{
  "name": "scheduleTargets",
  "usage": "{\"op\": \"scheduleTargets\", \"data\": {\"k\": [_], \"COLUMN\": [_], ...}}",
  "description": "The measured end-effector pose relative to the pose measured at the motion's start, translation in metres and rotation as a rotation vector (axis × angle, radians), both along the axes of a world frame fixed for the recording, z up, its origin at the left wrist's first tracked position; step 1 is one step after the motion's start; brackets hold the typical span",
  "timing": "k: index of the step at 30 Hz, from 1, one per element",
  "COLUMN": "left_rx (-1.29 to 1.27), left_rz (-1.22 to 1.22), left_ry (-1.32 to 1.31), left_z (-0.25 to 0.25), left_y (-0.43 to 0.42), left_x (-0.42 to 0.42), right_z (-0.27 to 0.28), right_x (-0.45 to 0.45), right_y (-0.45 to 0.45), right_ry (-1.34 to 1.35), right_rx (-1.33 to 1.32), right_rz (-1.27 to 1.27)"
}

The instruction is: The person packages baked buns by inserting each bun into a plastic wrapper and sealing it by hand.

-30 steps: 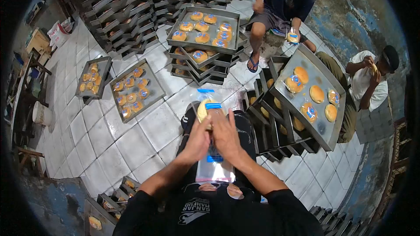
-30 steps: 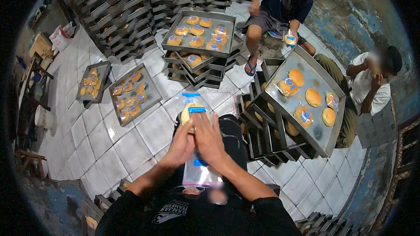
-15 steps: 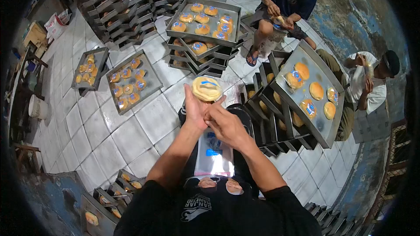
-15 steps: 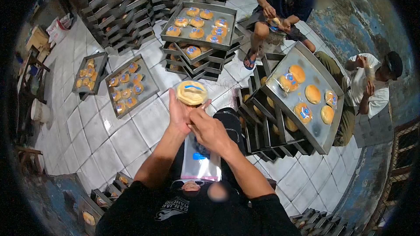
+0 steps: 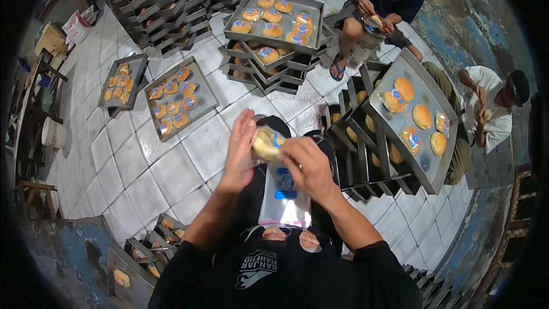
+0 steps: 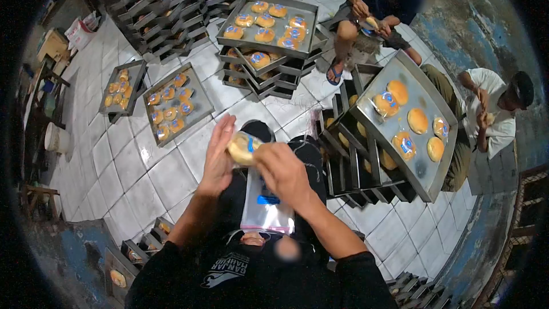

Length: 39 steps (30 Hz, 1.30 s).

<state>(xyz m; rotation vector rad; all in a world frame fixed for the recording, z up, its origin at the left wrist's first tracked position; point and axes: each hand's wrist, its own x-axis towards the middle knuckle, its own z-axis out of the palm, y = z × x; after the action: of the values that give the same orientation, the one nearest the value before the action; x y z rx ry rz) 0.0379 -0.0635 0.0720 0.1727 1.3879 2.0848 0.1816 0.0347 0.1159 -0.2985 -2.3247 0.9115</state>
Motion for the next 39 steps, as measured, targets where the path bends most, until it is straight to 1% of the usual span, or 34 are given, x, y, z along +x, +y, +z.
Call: {"op": "scheduleTargets", "data": {"k": [1,2,3,4,6,7,8,10,11,12,14,15,18,19,20,21,22,23,24,26,27,28,30,31,32,33,34,35,36,37,38,39], "left_rx": [0.052,0.203,0.126,0.047,0.02,0.005,-0.005,-0.03,-0.086,-0.089,-0.103,-0.26,-0.278,-0.219,-0.195,-0.175,-0.156,-0.156,-0.163,-0.143,-0.091,-0.02,0.116,0.143,0.073,0.068,0.069,-0.093,-0.163,-0.202,-0.244,-0.352], "left_rz": [-0.212,-0.375,-0.405,-0.43,-0.232,-0.143,-0.128,-0.095,-0.049,-0.011,0.049,0.175,0.117,0.04,-0.014,-0.065,-0.115,-0.112,-0.116,-0.144,-0.185,-0.207,-0.28,-0.259,-0.251,-0.242,-0.223,-0.375,-0.448,-0.455,-0.45,-0.427], "left_ry": [0.073,-0.155,-0.032,0.094,0.466,0.647,0.571,0.416,0.373,0.34,0.284,0.697,0.792,0.671,0.495,0.315,0.137,0.161,0.194,0.281,0.426,0.405,0.34,0.286,0.35,0.383,0.418,0.564,0.776,1.031,1.332,1.39], "left_z": [-0.027,-0.035,-0.033,-0.031,-0.044,-0.049,-0.048,-0.045,-0.034,-0.027,-0.019,-0.028,-0.028,-0.05,-0.072,-0.092,-0.091,-0.091,-0.09,-0.059,-0.054,-0.048,-0.034,-0.03,-0.015,-0.017,-0.02,-0.019,-0.025,-0.014,-0.028,-0.029], "left_y": [-0.003,-0.001,0.0,0.002,0.01,0.014,0.015,0.018,0.021,0.019,0.018,0.011,-0.027,-0.037,-0.039,-0.045,-0.049,-0.048,-0.048,-0.032,-0.025,-0.014,0.01,0.022,0.03,0.032,0.028,0.014,0.001,-0.013,-0.027,-0.039], "left_x": [-0.023,-0.03,-0.027,-0.024,-0.024,-0.024,-0.023,-0.021,-0.019,-0.021,-0.033,-0.043,-0.026,-0.022,-0.022,-0.021,-0.019,-0.018,-0.014,-0.01,-0.007,-0.002,0.015,0.022,0.024,0.029,0.033,0.03,0.03,0.037,0.035,0.043], "right_z": [-0.013,-0.027,-0.042,-0.041,-0.038,-0.031,-0.025,-0.008,-0.002,-0.014,-0.039,-0.022,-0.028,-0.049,-0.075,-0.099,-0.103,-0.104,-0.104,-0.076,-0.07,-0.063,-0.034,-0.04,-0.008,0.005,0.014,0.027,0.026,0.031,0.034,0.028], "right_x": [-0.005,-0.011,-0.017,-0.021,-0.022,-0.022,-0.024,-0.024,-0.027,-0.031,-0.037,-0.032,-0.006,0.002,0.007,0.012,0.013,0.017,0.022,0.02,0.028,0.03,0.052,0.065,0.086,0.109,0.134,0.16,0.185,0.205,0.218,0.223], "right_y": [0.01,0.02,0.028,0.031,0.034,0.033,0.028,0.018,0.021,0.035,0.07,0.07,0.041,0.033,0.027,0.018,0.006,-0.002,-0.012,-0.022,-0.015,-0.016,0.006,0.021,0.035,0.055,0.074,0.084,0.096,0.097,0.095,0.09], "right_ry": [-0.058,-0.116,-0.043,-0.037,-0.022,-0.046,-0.024,0.013,0.054,-0.008,-0.051,-0.068,-0.256,-0.246,-0.313,-0.329,-0.342,-0.344,-0.256,-0.033,-0.03,0.092,0.044,0.2,0.052,0.124,0.14,0.12,0.07,-0.061,-0.199,-0.175], "right_rx": [-0.175,-0.348,-0.347,-0.307,-0.238,-0.107,-0.025,-0.079,-0.035,-0.079,-0.54,-0.842,-0.99,-0.957,-1.029,-0.944,-0.86,-0.937,-1.081,-1.334,-1.418,-1.388,-1.055,-0.799,-0.281,0.1,0.259,0.301,0.321,0.511,0.699,0.595], "right_rz": [-0.066,-0.124,-0.213,-0.214,-0.237,-0.17,-0.164,-0.099,-0.115,-0.169,-0.16,-0.09,-0.096,-0.062,-0.068,-0.079,-0.089,-0.128,-0.154,-0.223,-0.093,-0.082,-0.103,-0.199,-0.444,-0.576,-0.687,-0.8,-0.956,-1.072,-1.17,-1.116]}}
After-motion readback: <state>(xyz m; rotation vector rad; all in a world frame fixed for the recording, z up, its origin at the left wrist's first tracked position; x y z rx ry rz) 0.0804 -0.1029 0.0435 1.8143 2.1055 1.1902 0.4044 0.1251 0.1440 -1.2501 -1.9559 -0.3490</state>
